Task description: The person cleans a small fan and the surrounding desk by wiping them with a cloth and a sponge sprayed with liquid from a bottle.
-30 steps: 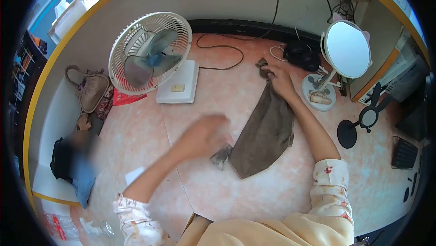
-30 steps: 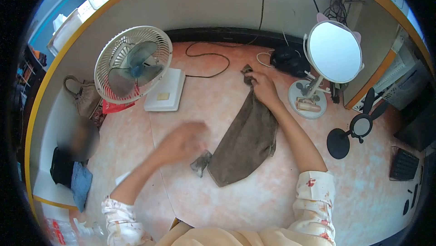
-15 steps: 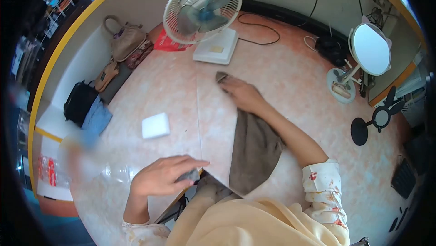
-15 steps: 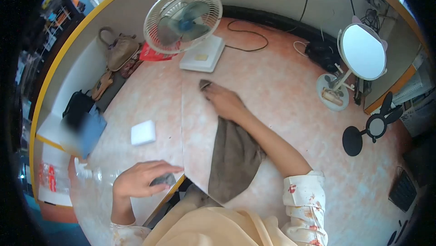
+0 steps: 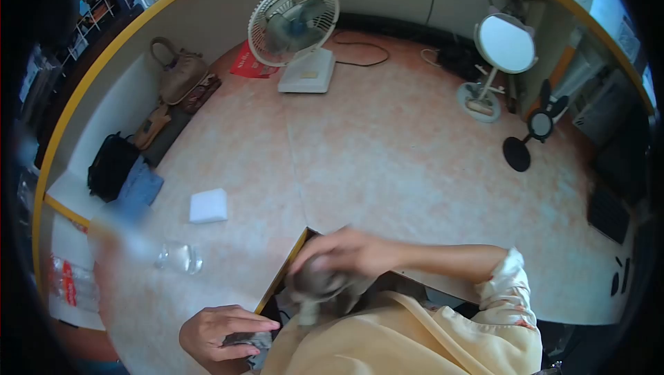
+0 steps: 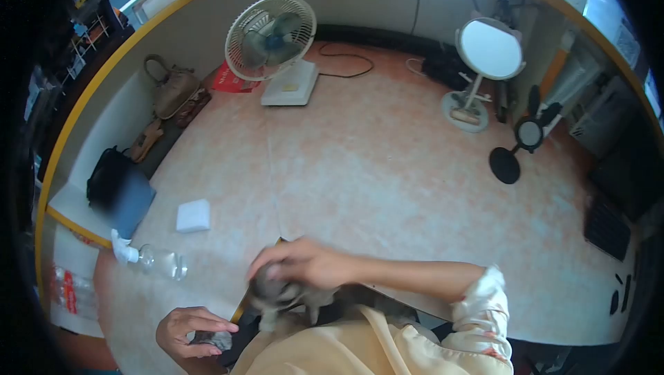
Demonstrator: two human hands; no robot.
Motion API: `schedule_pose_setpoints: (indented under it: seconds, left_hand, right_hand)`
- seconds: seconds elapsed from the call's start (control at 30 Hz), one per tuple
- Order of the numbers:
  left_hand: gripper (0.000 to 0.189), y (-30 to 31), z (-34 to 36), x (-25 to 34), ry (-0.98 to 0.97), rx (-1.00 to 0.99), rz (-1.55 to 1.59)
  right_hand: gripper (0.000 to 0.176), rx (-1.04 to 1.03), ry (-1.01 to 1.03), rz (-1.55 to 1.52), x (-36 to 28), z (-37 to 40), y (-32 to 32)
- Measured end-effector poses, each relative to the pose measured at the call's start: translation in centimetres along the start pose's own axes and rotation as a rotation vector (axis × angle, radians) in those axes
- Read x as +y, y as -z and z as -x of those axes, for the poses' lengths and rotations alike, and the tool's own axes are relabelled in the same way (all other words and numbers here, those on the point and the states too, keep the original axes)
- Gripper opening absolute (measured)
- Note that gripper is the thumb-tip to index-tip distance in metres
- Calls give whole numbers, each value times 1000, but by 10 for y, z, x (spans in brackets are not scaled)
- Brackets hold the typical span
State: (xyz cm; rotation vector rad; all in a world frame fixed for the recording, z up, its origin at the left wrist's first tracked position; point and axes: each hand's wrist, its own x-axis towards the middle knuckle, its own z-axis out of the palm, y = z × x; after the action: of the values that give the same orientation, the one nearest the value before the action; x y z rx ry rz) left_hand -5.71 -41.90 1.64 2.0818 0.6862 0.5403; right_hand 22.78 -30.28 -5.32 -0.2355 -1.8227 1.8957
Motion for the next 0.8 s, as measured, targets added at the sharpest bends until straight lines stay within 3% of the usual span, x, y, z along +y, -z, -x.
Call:
schedule_pose_setpoints:
  seconds: [0.1, 0.17, 0.23, 0.27, 0.33, 0.37, 0.47, 0.67, 0.73, 0.8]
  left_hand:
    - [47, -14, 28, -19, 30, 183, 87]
    - [49, -18, 43, -30, 54, 257, 149]
    - [51, -23, 53, -43, 102, 328, 232]
    - [51, -25, 50, -45, 122, 368, 258]
    - [51, -29, 43, -47, 156, 414, 310]
    - [52, -31, 37, -48, 142, 389, 302]
    - [53, -34, 36, -56, 121, 327, 314]
    - [56, -52, 36, -77, 142, 357, 500]
    - [56, -61, 36, -83, 109, 370, 537]
    - [56, -69, 38, -86, 108, 397, 566]
  right_hand:
    - [27, 441, -80, 72, -43, 78, 58]
    - [29, 711, -55, 333, -61, 121, 104]
    - [29, 1118, 58, 694, -50, 156, 162]
    - [32, 1239, 44, 873, -45, 165, 183]
    - [35, 1295, -185, 1092, -3, 180, 226]
    - [37, 1309, -295, 1201, 17, 178, 244]
    - [40, 1138, -227, 1387, 68, 136, 267]
    - [44, 589, 0, 1246, 108, -55, 208]
    - [44, 595, 120, 1208, 131, -114, 201]
    - [41, 571, 61, 1152, 136, -162, 192]
